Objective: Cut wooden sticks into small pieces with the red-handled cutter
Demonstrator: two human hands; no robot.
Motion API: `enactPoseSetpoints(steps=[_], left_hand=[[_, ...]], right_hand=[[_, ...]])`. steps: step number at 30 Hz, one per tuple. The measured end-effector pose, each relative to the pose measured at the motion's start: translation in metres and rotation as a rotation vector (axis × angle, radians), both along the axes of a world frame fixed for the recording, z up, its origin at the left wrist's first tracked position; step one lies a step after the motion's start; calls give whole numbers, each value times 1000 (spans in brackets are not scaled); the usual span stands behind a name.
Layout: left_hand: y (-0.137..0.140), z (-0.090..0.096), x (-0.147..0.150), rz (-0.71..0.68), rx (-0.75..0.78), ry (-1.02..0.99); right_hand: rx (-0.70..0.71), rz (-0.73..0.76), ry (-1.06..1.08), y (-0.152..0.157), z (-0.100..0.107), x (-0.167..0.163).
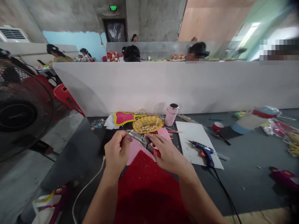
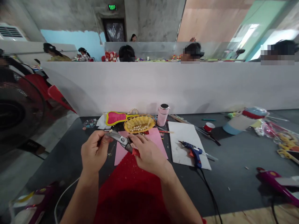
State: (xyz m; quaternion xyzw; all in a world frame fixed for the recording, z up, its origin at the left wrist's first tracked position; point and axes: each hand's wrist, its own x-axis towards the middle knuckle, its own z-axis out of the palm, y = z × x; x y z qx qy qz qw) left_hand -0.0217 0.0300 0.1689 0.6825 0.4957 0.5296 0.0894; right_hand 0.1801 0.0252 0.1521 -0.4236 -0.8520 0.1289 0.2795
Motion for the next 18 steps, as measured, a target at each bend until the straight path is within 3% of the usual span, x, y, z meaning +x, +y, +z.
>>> enactPoseSetpoints(steps=[13,18], left_hand=[[9,1,-4,-90,-175,-141],[4,2,-7,47,-94,-74]], right_hand=[[-7,48,64,13,-14,-9],[0,58,132,19,-23,-22]])
